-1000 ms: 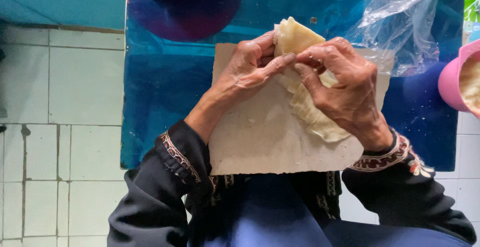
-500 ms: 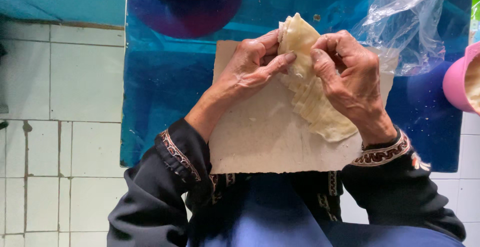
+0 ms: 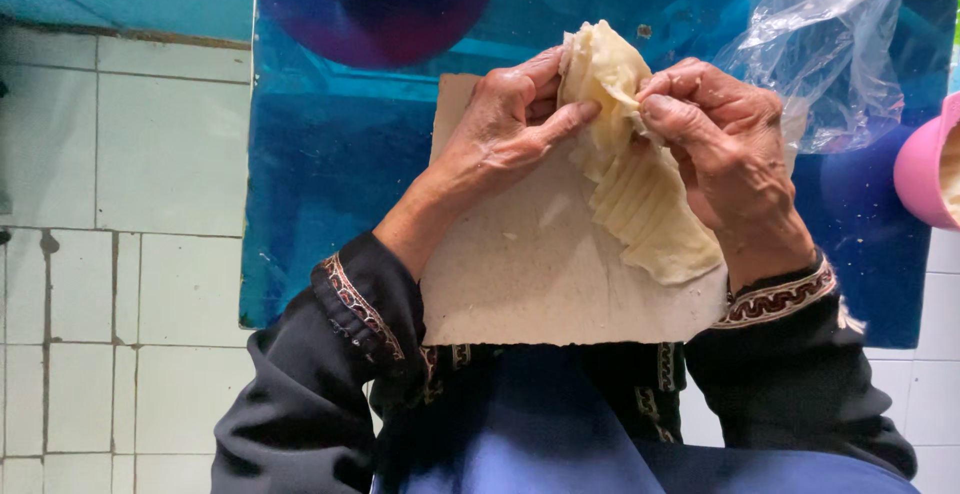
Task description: The person cuts a flat sheet of dough with a knife on a cardboard board, then peels the cut slices apart by hand and arranges them in an overlapping stack on the board. They briefly handle a plastic bag covering a dough ball and reach into a pink bowl of dough.
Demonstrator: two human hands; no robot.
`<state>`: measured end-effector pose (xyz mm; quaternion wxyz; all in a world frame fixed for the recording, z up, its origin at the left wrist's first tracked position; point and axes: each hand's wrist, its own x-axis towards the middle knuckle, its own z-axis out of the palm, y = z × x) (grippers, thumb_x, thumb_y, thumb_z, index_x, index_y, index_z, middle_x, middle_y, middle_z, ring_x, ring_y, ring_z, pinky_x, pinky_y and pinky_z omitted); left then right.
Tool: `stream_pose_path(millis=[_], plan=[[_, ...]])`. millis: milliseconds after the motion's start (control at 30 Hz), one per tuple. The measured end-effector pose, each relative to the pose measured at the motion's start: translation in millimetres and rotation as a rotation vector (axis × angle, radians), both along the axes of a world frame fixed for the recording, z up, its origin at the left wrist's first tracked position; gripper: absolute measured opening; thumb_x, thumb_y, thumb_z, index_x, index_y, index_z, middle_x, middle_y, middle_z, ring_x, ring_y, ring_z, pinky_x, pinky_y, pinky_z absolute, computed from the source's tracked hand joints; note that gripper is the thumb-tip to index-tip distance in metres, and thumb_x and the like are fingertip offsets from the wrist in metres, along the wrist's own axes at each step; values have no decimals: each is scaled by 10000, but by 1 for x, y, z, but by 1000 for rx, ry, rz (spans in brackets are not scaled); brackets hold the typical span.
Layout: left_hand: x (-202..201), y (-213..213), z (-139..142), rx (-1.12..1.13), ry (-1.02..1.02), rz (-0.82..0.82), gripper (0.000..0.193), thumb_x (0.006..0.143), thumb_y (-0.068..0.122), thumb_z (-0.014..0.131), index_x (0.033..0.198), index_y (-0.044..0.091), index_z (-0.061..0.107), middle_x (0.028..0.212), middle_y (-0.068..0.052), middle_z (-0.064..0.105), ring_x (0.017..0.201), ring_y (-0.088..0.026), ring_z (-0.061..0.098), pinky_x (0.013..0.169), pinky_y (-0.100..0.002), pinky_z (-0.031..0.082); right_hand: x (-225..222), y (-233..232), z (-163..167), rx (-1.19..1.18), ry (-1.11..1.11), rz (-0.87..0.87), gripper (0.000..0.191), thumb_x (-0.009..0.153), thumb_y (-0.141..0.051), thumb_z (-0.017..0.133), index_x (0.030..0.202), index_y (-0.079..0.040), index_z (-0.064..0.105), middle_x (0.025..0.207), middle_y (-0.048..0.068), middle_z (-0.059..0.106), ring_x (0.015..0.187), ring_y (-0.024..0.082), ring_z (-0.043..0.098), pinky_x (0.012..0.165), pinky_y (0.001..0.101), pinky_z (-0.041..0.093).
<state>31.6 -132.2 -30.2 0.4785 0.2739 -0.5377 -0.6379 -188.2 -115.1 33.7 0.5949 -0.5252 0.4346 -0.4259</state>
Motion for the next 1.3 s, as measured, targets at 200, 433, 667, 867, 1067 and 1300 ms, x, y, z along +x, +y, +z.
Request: stream_pose_path(millis=[200,433,667,867,1067,1300], plan=[[2,5,6,2,-68,50,500,1002,130,755,1428,-8,531,1270,-97,723,1158,-129,693,1021,-298,595,3,4,3,-167,213,62,69,1057,-47,680,1093,12,679,1002,34,667,913,91,626,865,237,523],[-1,1,1,-37,-94,111,510,1013,142,719,1454,-4,508,1257,-85,725,1146,-109,702,1003,-285,613,20,10,9,-450,476,17,101,1081,-58,729,1151,4,692,1022,29,689,875,64,659,754,212,558],[-1,2,-3,-103,-190,162,517,998,129,744,1444,-9,521,1223,-84,743,1100,-100,703,957,-279,628,23,10,7,-620,669,-22,110,1054,-37,731,1139,23,693,1008,37,656,837,75,648,773,247,530],[0,4,6,-103,-150,163,520,1000,144,728,1448,-16,515,1248,-85,736,1122,-104,716,981,-281,629,8,3,-1,-167,63,34,41,1059,2,673,1089,28,685,973,38,661,838,97,655,825,260,556],[3,9,13,-124,-203,178,541,973,199,789,1407,-22,554,1197,-99,740,1082,-123,711,938,-288,639,4,4,-8,-225,170,40,32,1047,31,681,1071,52,676,982,65,653,826,111,641,819,261,529],[1,5,2,-142,-222,190,522,976,177,756,1415,-15,549,1225,-94,742,1111,-128,741,965,-290,648,9,4,1,-53,-8,-8,226,1014,-143,739,1139,23,650,983,41,658,852,90,631,783,236,552]])
